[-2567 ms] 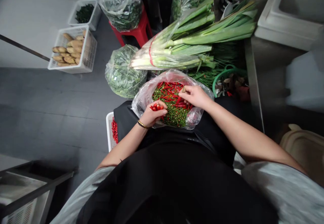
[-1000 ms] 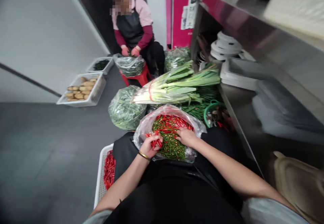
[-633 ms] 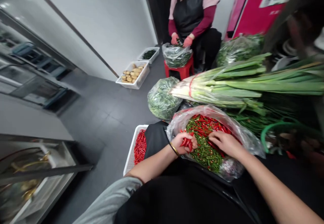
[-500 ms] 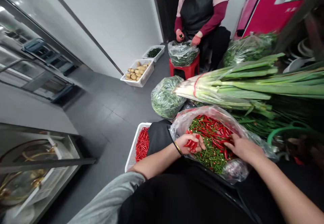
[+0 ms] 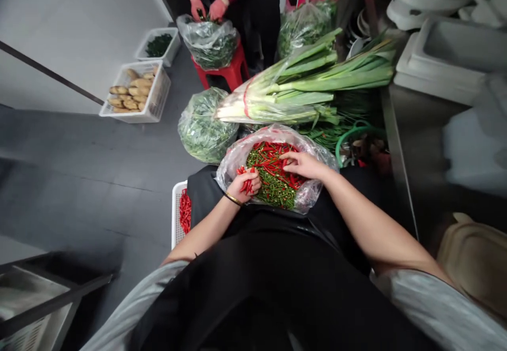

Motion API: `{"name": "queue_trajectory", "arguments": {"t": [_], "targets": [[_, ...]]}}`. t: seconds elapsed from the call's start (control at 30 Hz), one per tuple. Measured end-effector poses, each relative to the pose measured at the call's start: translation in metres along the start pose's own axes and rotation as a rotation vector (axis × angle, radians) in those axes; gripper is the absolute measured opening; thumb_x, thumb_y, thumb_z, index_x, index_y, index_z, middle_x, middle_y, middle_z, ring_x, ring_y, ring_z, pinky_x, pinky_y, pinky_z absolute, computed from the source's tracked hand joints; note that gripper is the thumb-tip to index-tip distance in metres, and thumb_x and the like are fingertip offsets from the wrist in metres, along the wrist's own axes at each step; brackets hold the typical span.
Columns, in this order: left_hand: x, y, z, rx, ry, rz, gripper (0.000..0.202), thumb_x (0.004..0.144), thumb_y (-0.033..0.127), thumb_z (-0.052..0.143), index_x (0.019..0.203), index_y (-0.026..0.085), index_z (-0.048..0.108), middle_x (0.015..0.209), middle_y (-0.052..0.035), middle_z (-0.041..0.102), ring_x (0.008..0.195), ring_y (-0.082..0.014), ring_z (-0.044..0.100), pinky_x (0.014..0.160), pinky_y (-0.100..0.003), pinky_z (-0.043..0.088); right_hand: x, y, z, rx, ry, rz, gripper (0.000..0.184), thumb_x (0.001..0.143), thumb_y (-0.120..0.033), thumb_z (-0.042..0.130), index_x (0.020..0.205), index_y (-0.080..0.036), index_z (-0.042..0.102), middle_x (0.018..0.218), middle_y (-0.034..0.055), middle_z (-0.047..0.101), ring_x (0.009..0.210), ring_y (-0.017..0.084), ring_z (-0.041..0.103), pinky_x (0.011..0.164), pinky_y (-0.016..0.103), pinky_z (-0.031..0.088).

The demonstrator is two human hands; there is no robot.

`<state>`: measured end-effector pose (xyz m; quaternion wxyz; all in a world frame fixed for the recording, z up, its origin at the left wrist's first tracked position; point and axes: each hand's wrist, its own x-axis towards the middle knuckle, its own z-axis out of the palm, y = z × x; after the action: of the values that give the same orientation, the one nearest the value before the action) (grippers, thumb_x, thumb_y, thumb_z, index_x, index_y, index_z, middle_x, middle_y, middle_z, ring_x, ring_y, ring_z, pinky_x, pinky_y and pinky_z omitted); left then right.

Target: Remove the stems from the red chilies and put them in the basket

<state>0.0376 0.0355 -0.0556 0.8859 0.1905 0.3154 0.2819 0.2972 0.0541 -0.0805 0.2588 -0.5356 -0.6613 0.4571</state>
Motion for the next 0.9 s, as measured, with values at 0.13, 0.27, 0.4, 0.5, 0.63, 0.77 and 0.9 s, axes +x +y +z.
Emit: {"name": "queue_trajectory", "arguments": {"t": [0.13,0.27,0.4,0.5,0.63,0.77,0.9], "targets": [[0.001,0.0,0.001,0.031,-0.007,0.023,0.037,0.06,0.029,0.075,0.065,0.018,0.04,0.047,0.0076,0.039,0.037,-0.005,0.037,0.034,-0.017,0.016,-0.01,0.006,-0.024,0.065,-0.076,0.162,0.04,0.073,-0.047,0.067,0.098,-0.016,0.069,0.077,0.0058,0.072,0.062,0.015,0.064,0.06,0.03,0.053],[0.002,-0.002,0.008,0.122,0.072,0.081,0.035,0.058,0.031,0.078,0.065,0.016,0.047,0.047,0.0068,0.044,0.038,-0.0044,0.039,0.038,-0.018,0.023,-0.016,-0.019,-0.012,0.213,0.027,0.24,0.037,0.07,-0.05,0.072,0.084,-0.017,0.066,0.067,0.0015,0.067,0.055,0.012,0.06,0.056,0.027,0.051],[-0.001,-0.008,0.018,0.357,0.099,0.139,0.035,0.064,0.037,0.078,0.064,0.013,0.053,0.05,0.0023,0.053,0.041,-0.0058,0.045,0.042,-0.021,0.028,-0.027,-0.063,0.032,0.424,0.033,0.074,0.033,0.073,-0.046,0.072,0.088,-0.019,0.06,0.069,-0.0018,0.065,0.059,0.011,0.061,0.06,0.026,0.051],[-0.007,-0.009,0.023,0.444,0.048,0.131,0.037,0.064,0.04,0.078,0.062,0.012,0.053,0.051,0.0007,0.056,0.041,-0.0063,0.046,0.043,-0.021,0.03,-0.037,-0.076,0.056,0.527,0.14,0.047,0.038,0.069,-0.046,0.076,0.087,-0.021,0.052,0.067,-0.0049,0.061,0.06,0.01,0.061,0.058,0.024,0.051],[-0.021,-0.003,0.029,0.554,0.082,0.083,0.039,0.059,0.038,0.081,0.069,0.014,0.052,0.055,0.0024,0.059,0.042,-0.0057,0.048,0.044,-0.02,0.035,-0.047,-0.066,0.056,0.532,0.067,0.23,0.047,0.067,-0.055,0.075,0.085,-0.021,0.048,0.058,-0.0059,0.057,0.045,0.009,0.051,0.042,0.021,0.041],[-0.034,-0.001,0.036,0.632,-0.079,0.016,0.037,0.061,0.033,0.08,0.073,0.014,0.051,0.056,0.0033,0.059,0.045,-0.0059,0.051,0.045,-0.018,0.037,-0.059,-0.062,0.053,0.609,-0.329,0.309,0.051,0.077,-0.072,0.054,0.068,-0.022,0.043,0.042,-0.0092,0.037,0.034,0.008,0.033,0.033,0.022,0.028],[-0.037,-0.012,0.038,0.564,-0.011,-0.038,0.039,0.056,0.029,0.081,0.08,0.015,0.054,0.057,0.005,0.057,0.044,-0.0072,0.052,0.041,-0.018,0.036,-0.071,-0.072,0.065,0.16,-0.151,0.076,0.054,0.088,-0.067,0.039,0.061,-0.021,0.048,0.049,-0.0016,0.047,0.045,0.011,0.044,0.045,0.025,0.034]]}}
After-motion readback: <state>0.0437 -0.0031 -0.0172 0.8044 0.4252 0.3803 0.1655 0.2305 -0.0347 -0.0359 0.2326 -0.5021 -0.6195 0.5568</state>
